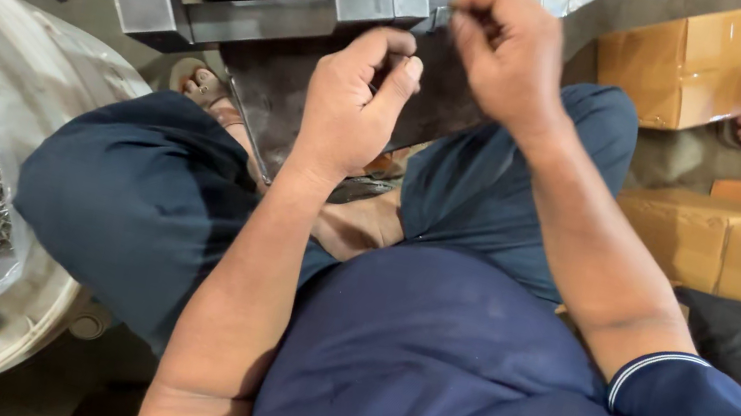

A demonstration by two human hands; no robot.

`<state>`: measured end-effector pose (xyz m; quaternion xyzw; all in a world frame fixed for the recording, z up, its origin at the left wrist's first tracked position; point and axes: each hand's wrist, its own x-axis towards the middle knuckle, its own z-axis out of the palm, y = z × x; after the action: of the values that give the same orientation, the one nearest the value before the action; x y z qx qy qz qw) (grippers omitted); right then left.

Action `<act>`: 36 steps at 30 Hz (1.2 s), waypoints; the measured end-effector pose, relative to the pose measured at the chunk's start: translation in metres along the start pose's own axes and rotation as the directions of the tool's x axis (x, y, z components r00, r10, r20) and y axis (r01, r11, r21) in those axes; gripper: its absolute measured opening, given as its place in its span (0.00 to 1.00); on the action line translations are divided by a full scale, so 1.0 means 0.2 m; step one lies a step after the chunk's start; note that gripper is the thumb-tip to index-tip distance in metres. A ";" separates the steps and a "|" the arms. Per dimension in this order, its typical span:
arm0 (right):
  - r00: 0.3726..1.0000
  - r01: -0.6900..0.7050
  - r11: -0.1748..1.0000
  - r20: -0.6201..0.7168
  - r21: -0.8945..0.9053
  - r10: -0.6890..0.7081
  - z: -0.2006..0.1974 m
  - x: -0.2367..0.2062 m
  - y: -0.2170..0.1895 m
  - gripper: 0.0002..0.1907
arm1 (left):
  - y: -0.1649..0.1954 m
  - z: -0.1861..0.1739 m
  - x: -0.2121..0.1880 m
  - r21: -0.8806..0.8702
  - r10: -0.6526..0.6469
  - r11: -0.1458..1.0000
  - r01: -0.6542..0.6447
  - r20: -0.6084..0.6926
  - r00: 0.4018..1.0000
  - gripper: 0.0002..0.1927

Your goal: The person sits on the floor and uses a bench vise to assemble small metal components. They repeatedly pick up small metal pieces, place them into the vise, tighten the screw mechanism, and then remove the assembled parts. The person also handles cardboard boxes and plastic bags containing additional hardware.

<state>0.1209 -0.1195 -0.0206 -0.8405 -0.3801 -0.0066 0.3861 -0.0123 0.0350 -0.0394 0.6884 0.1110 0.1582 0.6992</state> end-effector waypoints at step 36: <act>0.959 -0.178 0.892 0.276 0.414 0.063 -0.06 -0.06 -0.08 0.06 | 0.06 -0.02 0.02 0.289 0.056 0.954 -0.081 0.096 0.994 0.09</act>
<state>0.1048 -0.1288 -0.0052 -0.7488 -0.3649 0.2106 0.5116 -0.0107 0.0405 -0.0266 0.7937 0.0786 0.1341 0.5881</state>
